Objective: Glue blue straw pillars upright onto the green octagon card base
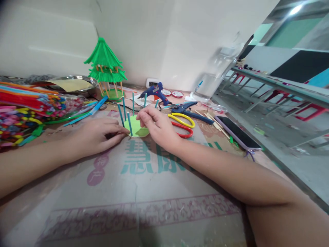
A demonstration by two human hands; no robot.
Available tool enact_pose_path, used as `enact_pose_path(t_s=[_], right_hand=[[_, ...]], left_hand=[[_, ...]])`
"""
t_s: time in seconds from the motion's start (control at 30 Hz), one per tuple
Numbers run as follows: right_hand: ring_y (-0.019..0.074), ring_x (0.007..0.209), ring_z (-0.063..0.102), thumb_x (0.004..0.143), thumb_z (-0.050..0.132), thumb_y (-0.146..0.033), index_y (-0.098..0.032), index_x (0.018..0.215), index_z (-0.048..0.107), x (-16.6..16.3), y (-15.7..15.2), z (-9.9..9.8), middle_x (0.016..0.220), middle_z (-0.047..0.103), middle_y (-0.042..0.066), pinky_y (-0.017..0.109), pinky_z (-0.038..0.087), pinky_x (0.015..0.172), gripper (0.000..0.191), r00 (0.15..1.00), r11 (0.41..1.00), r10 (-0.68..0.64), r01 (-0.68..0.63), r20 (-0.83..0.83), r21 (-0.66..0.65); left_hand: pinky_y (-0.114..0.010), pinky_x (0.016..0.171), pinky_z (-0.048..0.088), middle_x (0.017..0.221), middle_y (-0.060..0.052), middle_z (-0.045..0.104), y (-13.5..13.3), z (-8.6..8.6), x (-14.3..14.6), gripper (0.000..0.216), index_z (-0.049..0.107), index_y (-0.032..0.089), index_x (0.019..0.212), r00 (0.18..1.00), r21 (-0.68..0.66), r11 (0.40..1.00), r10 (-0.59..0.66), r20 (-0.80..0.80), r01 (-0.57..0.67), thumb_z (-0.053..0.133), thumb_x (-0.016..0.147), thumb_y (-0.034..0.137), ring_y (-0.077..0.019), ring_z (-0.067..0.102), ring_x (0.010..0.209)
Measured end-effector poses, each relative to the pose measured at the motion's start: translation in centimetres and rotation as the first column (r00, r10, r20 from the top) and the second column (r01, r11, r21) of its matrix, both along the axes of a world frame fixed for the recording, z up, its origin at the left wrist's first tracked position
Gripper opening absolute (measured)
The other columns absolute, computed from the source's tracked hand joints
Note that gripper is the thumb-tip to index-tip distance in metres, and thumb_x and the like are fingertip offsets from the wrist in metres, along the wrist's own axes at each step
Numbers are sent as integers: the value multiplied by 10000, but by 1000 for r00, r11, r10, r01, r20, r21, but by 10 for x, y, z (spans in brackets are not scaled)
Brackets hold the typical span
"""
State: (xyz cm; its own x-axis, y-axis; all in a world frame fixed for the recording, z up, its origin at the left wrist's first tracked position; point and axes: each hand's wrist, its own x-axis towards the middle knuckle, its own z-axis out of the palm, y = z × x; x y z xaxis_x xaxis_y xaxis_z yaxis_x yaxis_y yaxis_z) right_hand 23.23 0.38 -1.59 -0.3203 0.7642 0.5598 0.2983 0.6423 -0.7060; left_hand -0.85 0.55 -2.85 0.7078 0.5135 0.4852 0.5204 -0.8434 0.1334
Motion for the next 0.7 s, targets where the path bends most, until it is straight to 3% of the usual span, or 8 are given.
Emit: enact_pose_path(t_s=[0.2, 0.4, 0.57, 0.7], right_hand=[[117, 631, 608, 1030, 518, -608, -223, 759, 539, 1, -5, 4, 644, 534, -39, 244, 478, 616, 472, 996, 998, 18, -24, -88, -66], [163, 683, 706, 1037, 449, -651, -235, 687, 480, 4, -15, 5, 622, 532, -17, 254, 458, 556, 545, 993, 993, 78, -70, 91, -90], [159, 651, 606, 1088, 377, -512, -240, 714, 482, 6, -15, 9, 659, 555, 1, 290, 408, 609, 474, 936, 987, 80, -122, 343, 103], [153, 592, 498, 1063, 433, -349, -241, 757, 492, 8, -13, 10, 646, 517, -9, 303, 353, 598, 329, 853, 921, 115, -284, 510, 267]], left_hand=[[-332, 734, 494, 912, -53, 786, 0, 3, 1, 295, 796, 210, 1054, 999, -41, 999, 32, -38, -34, 520, 991, 294, -212, 715, 831], [-355, 771, 521, 969, -44, 806, -1, 5, 1, 294, 788, 257, 1070, 995, -90, 992, 82, -63, -88, 523, 958, 320, -237, 728, 891], [-377, 798, 532, 1016, -48, 812, 0, 5, 1, 297, 782, 255, 1073, 995, -118, 990, 68, -67, -75, 515, 959, 315, -251, 732, 920], [-378, 811, 533, 1044, -50, 810, -1, 7, 1, 303, 781, 252, 1074, 995, -133, 989, 58, -76, -68, 507, 962, 316, -255, 729, 937]])
